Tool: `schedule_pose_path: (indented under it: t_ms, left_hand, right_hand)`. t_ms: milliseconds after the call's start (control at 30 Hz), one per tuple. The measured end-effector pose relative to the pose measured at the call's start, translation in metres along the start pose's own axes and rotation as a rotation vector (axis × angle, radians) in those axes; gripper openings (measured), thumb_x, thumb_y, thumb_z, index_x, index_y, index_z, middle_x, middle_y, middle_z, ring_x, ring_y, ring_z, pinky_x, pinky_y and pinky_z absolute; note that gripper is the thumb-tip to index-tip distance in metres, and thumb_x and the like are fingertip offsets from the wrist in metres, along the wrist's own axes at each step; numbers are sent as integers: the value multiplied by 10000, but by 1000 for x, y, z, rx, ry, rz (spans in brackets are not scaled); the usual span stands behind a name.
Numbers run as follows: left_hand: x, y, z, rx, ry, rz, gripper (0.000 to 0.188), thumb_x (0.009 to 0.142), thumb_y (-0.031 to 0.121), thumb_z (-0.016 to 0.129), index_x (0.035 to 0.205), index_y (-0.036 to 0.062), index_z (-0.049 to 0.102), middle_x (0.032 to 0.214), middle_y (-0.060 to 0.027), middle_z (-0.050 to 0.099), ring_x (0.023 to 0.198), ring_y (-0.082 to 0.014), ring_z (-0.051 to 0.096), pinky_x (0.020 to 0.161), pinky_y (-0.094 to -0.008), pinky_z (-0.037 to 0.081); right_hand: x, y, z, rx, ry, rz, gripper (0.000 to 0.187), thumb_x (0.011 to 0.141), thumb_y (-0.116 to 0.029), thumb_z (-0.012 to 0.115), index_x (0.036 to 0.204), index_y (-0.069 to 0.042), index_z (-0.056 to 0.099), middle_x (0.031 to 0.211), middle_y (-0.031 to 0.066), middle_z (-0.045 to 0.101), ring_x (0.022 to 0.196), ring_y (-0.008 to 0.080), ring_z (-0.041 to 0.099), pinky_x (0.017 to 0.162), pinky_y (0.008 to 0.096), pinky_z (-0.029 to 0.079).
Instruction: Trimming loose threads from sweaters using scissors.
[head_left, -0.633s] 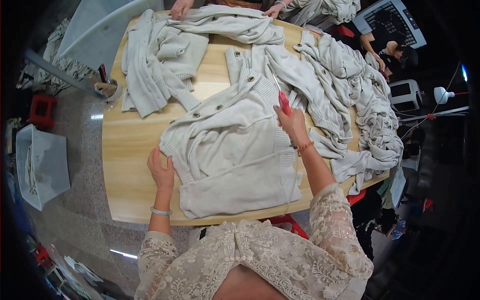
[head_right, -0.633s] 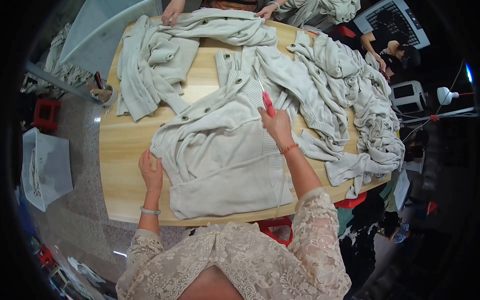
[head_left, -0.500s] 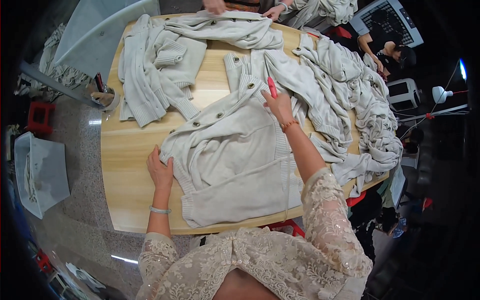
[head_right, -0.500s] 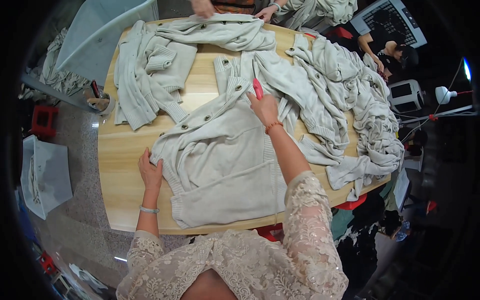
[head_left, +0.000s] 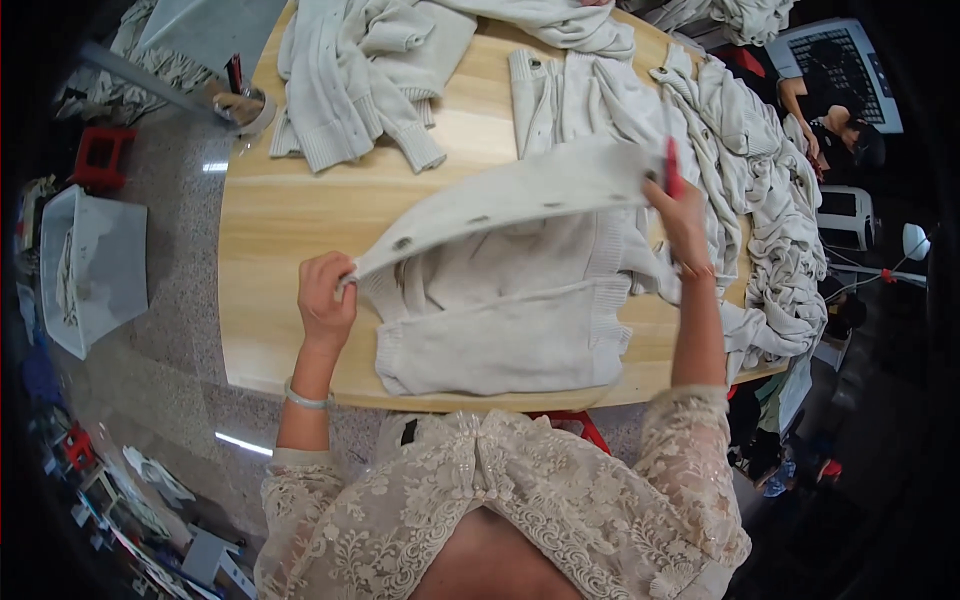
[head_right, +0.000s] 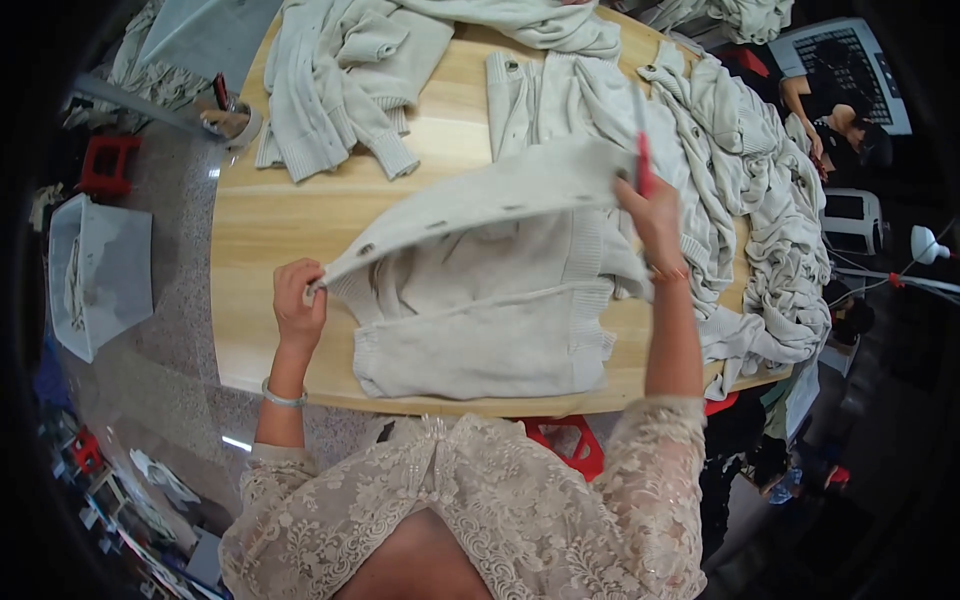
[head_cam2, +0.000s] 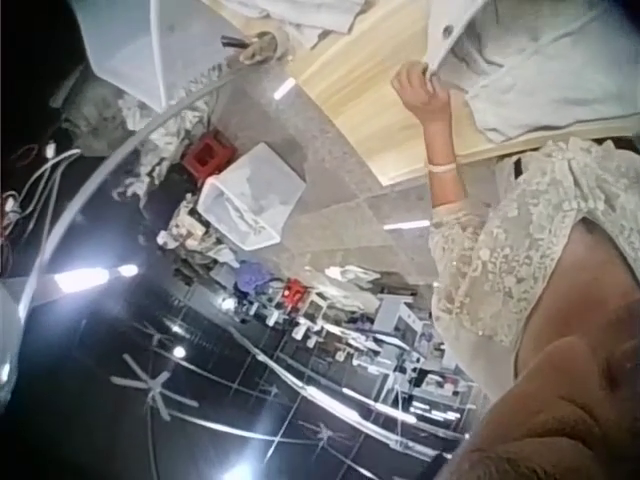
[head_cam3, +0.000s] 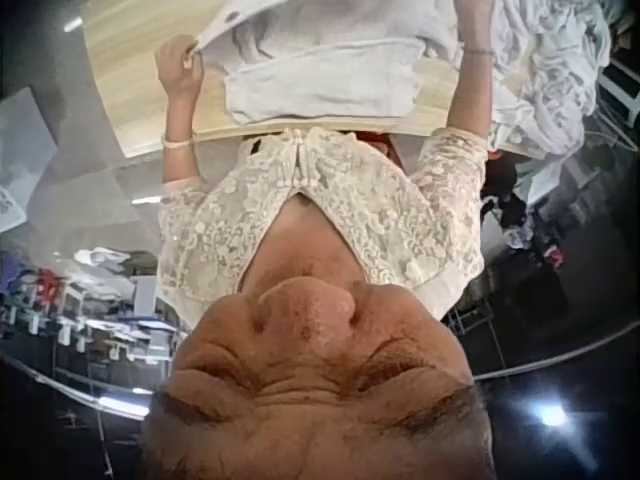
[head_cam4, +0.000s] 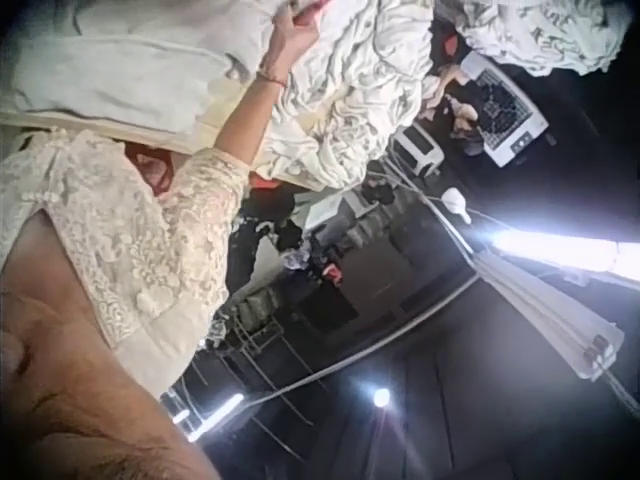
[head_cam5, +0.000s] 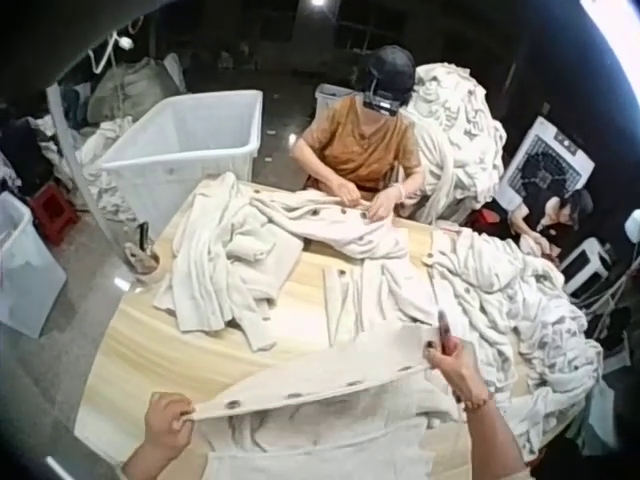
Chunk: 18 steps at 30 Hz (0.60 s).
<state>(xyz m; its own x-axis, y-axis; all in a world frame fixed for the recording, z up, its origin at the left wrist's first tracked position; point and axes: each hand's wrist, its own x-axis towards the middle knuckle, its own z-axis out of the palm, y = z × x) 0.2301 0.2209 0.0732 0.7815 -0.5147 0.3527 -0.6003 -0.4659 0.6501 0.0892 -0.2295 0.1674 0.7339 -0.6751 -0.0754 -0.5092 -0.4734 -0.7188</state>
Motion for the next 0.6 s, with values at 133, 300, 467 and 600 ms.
schedule_pose_path:
  t_ms: [133,300,467,600]
  left_hand:
    - [-63,39,5,73,-229,295,285,630,20,640,906,70,589,952,-100,587,886,-304,554,744,-388,443]
    - [-119,67,32,123,-584,86,347,748,93,680,1074,81,562,1125,-110,531,1007,-302,506,819,-411,418]
    - [-131,54,50,8,-503,-123,318,733,53,683,1022,64,550,978,-125,520,920,-338,522,774,-430,435]
    - [-128,54,54,33,-550,-88,279,713,0,663,953,60,533,915,-136,507,891,-351,524,734,-441,441]
  right_hand:
    - [-97,70,-67,-334,-124,261,329,815,-311,705,757,5,636,582,96,597,542,202,563,526,346,441]
    - [-212,130,-42,-966,-136,228,185,846,-197,648,855,-18,604,976,196,598,871,403,608,696,476,502]
    - [-245,95,-5,-564,-213,-28,263,756,-30,640,1001,-82,560,998,136,592,910,352,582,740,448,487]
    - [-257,69,19,-364,-405,-365,291,700,2,635,973,-84,581,850,125,609,889,337,563,731,444,439]
